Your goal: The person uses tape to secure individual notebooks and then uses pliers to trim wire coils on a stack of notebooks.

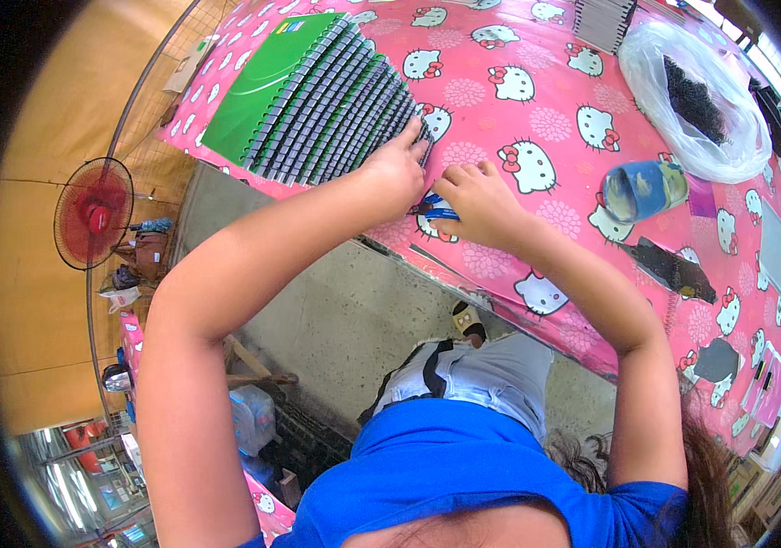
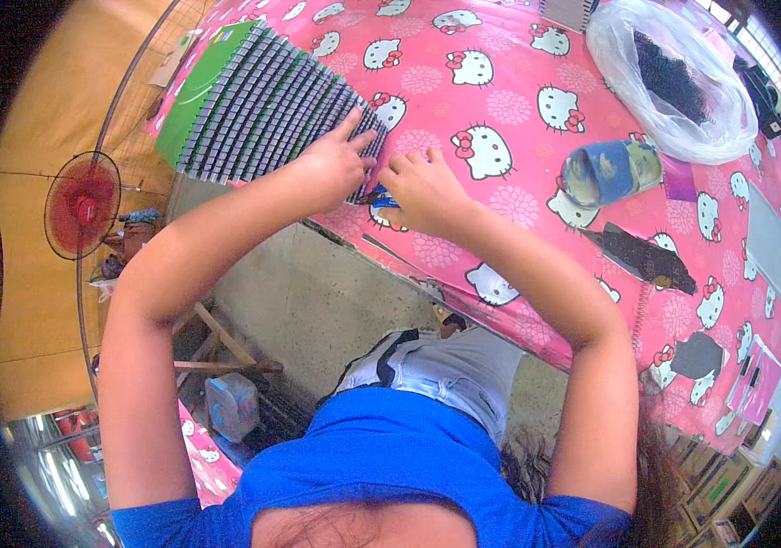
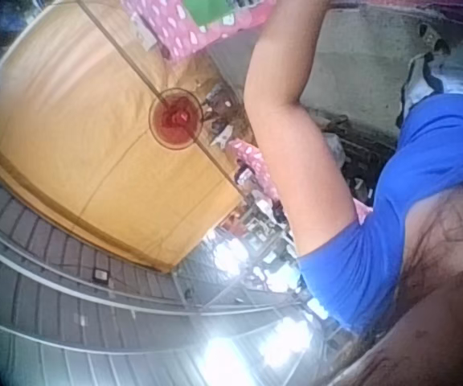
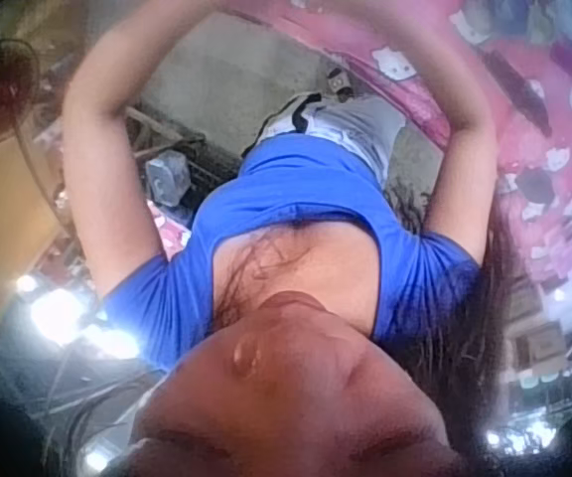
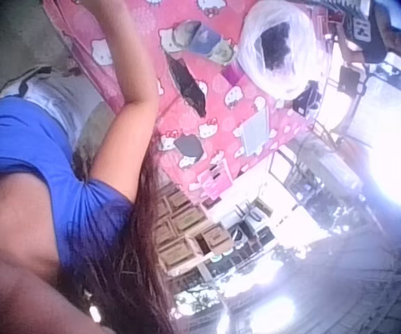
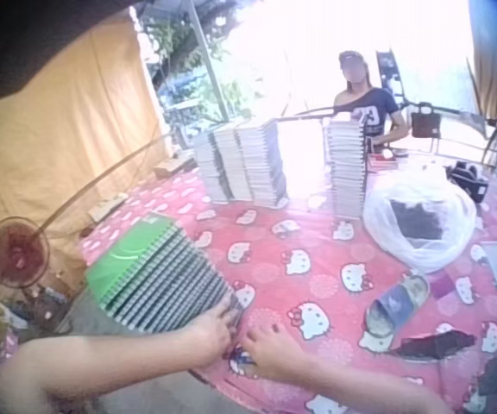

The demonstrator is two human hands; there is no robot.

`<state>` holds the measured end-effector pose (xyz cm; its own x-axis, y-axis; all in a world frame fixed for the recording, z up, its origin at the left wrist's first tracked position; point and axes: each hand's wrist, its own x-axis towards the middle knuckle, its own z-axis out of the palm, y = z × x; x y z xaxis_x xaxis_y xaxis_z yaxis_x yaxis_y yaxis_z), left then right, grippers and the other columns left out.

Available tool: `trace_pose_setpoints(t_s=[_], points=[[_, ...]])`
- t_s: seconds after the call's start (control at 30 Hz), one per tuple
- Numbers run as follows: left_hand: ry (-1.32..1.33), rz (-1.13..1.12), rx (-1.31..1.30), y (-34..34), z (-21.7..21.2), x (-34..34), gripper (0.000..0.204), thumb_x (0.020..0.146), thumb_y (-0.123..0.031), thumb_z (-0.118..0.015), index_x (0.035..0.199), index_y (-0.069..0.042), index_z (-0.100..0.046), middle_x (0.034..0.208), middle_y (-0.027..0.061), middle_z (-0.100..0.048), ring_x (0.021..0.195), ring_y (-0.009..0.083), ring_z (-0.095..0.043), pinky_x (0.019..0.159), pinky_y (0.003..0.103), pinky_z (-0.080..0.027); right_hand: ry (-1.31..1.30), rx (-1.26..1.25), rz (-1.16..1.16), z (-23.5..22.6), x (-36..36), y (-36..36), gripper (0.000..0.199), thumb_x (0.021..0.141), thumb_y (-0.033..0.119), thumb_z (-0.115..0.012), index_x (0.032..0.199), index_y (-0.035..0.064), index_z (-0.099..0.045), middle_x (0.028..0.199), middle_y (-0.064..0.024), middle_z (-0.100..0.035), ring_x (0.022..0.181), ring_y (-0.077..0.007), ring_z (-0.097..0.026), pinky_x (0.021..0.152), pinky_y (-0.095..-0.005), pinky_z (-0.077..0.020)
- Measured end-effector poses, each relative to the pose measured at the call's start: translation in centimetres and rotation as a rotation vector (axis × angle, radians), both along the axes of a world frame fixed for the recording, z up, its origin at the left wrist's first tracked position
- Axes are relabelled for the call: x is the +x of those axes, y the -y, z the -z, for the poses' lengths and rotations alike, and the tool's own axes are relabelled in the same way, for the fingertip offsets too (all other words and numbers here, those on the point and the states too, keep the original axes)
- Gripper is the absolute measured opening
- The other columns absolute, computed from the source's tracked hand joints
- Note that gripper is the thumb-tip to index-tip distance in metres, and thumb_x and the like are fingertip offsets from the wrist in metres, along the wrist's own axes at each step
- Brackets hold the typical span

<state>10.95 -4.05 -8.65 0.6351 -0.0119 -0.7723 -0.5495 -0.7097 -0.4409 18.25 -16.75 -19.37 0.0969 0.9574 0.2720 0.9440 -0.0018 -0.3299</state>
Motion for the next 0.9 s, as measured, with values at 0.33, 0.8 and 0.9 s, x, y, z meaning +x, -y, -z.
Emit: trace_pose_setpoints(t_s=[0.33,0.8,0.9], points=[[0.015,-0.011,-0.039,-0.2,0.1,-0.1,0.032,0.08,-0.028,-0.061,0.108,-0.016,-0.069,0.135,0.0003,-0.052,0.137,0.0258,-0.03,0.113,0.06,-0.005,0.069,0.111,-0.022,-0.3,-0.1,-0.2,0.04,0.07,0.038,-0.072,0.098,0.0106,-0.061,0.093,-0.0071,-0.056,0.093,-0.024,-0.057,0.082,-0.044,-0.0428],[0.086,0.046,-0.021,-0.9,1.7,-0.4,0.053,0.087,-0.033,-0.053,0.138,-0.024,-0.046,0.15,-0.0017,-0.034,0.141,0.0255,-0.025,0.111,0.062,-0.001,-0.915,-0.763,0.042,-3.7,2.3,-3.4,0.054,0.074,0.042,-0.068,0.109,0.0008,-0.063,0.091,-0.0219,-0.066,0.068,-0.0366,-0.067,0.066,-0.0439,-0.0553],[-0.007,0.027,0.048,-0.1,1.3,0.1,0.05,0.087,-0.034,-0.052,0.137,-0.028,-0.047,0.15,-0.0016,-0.033,0.141,0.0268,-0.024,0.111,0.062,0.0,-0.399,-0.441,-0.022,-2.7,1.1,-2.0,0.052,0.073,0.042,-0.071,0.106,0.0032,-0.064,0.093,-0.0179,-0.065,0.089,-0.0346,-0.065,0.075,-0.0505,-0.0503]])
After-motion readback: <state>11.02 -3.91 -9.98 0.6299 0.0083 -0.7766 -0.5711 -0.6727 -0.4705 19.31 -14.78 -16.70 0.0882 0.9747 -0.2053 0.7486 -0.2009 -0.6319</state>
